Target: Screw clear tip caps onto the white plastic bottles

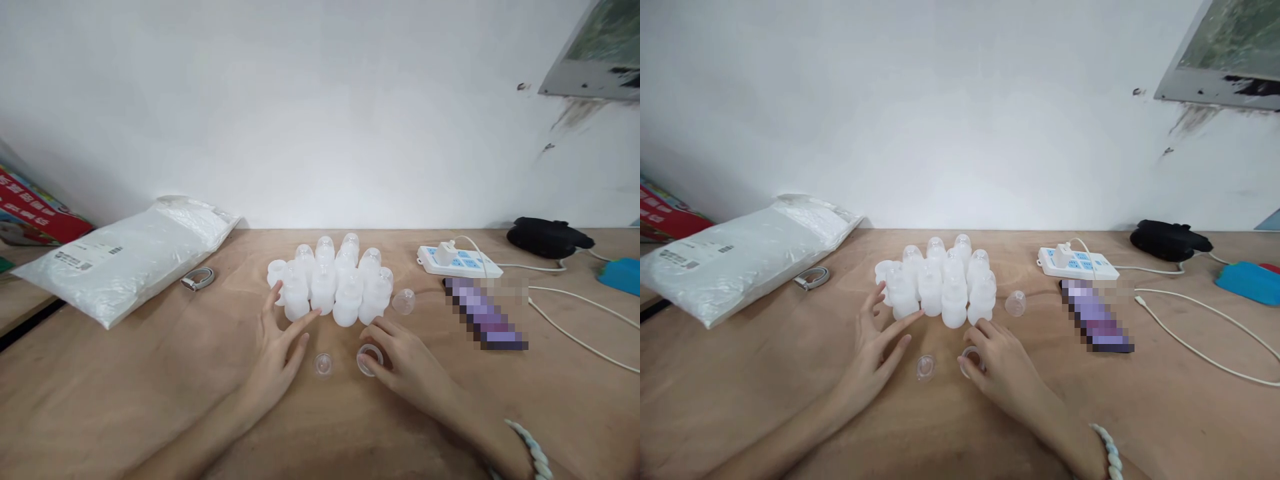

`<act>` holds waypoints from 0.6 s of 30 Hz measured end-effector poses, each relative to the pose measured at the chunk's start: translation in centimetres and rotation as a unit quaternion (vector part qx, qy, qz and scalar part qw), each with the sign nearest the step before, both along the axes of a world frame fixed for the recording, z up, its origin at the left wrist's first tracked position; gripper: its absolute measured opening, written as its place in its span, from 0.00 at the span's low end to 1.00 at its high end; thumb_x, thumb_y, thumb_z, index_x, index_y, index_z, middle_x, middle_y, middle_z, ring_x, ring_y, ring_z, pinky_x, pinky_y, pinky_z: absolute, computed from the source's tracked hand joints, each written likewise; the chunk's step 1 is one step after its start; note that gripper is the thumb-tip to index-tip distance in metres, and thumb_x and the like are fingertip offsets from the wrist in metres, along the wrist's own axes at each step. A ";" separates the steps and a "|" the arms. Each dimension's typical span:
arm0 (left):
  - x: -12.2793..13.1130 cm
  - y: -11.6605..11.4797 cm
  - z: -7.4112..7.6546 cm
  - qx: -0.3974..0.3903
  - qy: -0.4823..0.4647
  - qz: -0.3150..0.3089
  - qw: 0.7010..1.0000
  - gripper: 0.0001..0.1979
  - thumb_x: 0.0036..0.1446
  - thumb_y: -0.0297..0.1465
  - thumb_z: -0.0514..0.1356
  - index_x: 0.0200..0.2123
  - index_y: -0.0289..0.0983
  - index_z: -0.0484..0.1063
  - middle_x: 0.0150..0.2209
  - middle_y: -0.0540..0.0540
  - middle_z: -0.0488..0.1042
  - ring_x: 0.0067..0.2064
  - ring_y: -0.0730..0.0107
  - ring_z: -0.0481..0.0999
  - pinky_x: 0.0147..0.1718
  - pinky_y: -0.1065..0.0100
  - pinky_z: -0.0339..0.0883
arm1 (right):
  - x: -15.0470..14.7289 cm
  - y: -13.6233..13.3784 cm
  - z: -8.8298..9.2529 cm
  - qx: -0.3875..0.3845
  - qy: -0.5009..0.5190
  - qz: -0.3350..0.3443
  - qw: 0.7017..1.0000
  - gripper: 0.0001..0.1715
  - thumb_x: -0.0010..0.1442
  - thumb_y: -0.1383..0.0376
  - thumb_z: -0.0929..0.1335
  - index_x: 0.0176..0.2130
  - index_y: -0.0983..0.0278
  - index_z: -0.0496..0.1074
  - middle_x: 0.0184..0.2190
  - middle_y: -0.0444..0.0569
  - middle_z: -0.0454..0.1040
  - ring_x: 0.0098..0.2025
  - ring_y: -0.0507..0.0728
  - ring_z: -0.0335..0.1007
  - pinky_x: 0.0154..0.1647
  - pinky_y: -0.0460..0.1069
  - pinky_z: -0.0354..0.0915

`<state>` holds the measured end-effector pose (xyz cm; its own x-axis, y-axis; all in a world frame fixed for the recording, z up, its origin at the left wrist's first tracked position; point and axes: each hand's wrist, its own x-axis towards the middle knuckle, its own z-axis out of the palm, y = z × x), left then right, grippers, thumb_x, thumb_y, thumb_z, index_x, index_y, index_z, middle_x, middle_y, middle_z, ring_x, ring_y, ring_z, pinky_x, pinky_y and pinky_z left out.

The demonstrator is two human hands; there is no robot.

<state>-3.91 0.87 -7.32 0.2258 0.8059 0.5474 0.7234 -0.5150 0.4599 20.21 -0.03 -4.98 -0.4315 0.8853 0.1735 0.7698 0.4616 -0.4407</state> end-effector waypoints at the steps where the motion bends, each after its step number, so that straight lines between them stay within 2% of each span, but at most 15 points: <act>1: 0.0 0.1 -0.1 -0.009 0.002 0.000 1.000 0.20 0.66 0.26 0.51 0.55 0.50 0.71 0.68 0.47 0.37 0.69 0.46 0.42 0.62 0.38 0.52 | 0.0 0.0 0.0 -0.001 0.003 0.000 1.000 0.07 0.59 0.75 0.69 0.37 0.65 0.70 0.36 0.48 0.70 0.37 0.60 0.67 0.36 0.52 0.62; 9: -0.1 0.3 -1.1 -0.086 -0.013 0.015 0.996 0.22 0.67 0.27 0.51 0.59 0.51 0.67 0.67 0.46 0.35 0.69 0.47 0.45 0.63 0.38 0.52 | -0.2 -0.2 -0.1 -0.010 0.023 0.002 1.000 0.07 0.59 0.76 0.69 0.36 0.65 0.70 0.36 0.49 0.70 0.37 0.59 0.68 0.37 0.52 0.62; 12: -0.2 0.6 -1.5 -0.104 0.000 0.019 0.994 0.24 0.66 0.27 0.51 0.63 0.51 0.63 0.66 0.44 0.39 0.69 0.48 0.45 0.63 0.37 0.50 | -0.3 -0.1 -0.2 -0.007 0.022 0.001 1.000 0.07 0.59 0.76 0.69 0.36 0.65 0.70 0.36 0.49 0.70 0.37 0.60 0.68 0.38 0.52 0.62; 15: -0.2 0.6 -1.6 -0.092 0.001 0.021 0.996 0.25 0.66 0.27 0.51 0.64 0.50 0.60 0.65 0.43 0.42 0.68 0.49 0.46 0.63 0.38 0.53 | -0.2 -0.1 -0.3 0.009 0.032 0.006 0.999 0.07 0.59 0.76 0.68 0.35 0.65 0.70 0.35 0.49 0.70 0.36 0.59 0.68 0.36 0.52 0.62; 18: -0.1 0.2 -1.1 -0.046 -0.011 0.012 0.999 0.24 0.66 0.27 0.52 0.63 0.51 0.60 0.63 0.42 0.45 0.68 0.50 0.48 0.61 0.40 0.57 | -0.1 -0.2 -0.3 0.042 0.064 0.017 0.997 0.06 0.60 0.75 0.66 0.34 0.65 0.68 0.32 0.48 0.71 0.34 0.59 0.67 0.34 0.51 0.61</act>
